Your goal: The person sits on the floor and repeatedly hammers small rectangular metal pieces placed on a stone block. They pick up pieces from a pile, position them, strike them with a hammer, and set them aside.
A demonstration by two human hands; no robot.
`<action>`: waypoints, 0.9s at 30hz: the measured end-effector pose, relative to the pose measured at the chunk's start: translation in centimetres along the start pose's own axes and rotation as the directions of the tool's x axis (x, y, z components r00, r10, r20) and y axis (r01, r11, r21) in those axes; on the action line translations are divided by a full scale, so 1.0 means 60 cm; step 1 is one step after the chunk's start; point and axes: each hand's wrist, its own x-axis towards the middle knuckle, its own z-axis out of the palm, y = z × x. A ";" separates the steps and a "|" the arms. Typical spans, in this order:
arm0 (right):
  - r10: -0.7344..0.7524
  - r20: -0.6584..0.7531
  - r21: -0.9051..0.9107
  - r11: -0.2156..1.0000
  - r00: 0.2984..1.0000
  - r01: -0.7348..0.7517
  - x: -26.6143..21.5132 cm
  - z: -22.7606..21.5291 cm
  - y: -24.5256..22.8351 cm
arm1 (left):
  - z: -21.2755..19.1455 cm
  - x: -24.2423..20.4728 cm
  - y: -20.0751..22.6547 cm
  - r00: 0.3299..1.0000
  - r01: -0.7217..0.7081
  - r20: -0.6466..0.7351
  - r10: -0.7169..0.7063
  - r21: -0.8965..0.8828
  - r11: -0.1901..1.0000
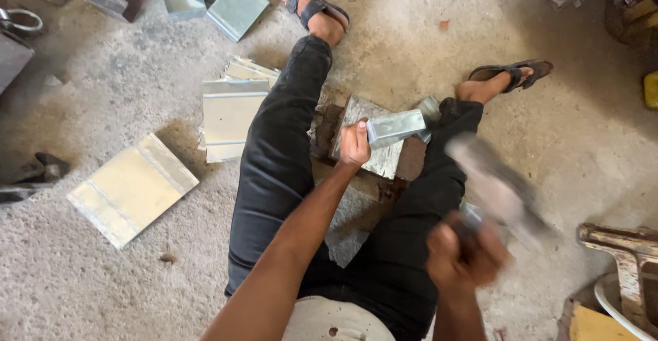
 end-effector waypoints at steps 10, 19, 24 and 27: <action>0.510 0.106 -0.272 0.841 0.854 -0.468 0.000 0.014 0.027 | 0.008 -0.018 -0.012 0.998 -0.057 0.029 0.054 0.092 0.994; 0.455 0.230 -0.267 0.879 0.860 -0.394 -0.019 0.000 0.078 | -0.043 0.051 0.030 0.908 -0.029 0.418 -0.015 0.099 0.995; 0.813 0.051 0.039 0.579 0.580 -0.815 -0.099 0.007 0.136 | 0.001 0.032 0.038 0.628 -0.450 0.722 -0.290 0.641 0.622; 0.901 0.000 0.019 0.433 0.433 -0.901 -0.158 0.048 0.187 | 0.004 0.023 0.037 0.567 -0.265 0.647 -0.510 0.729 0.631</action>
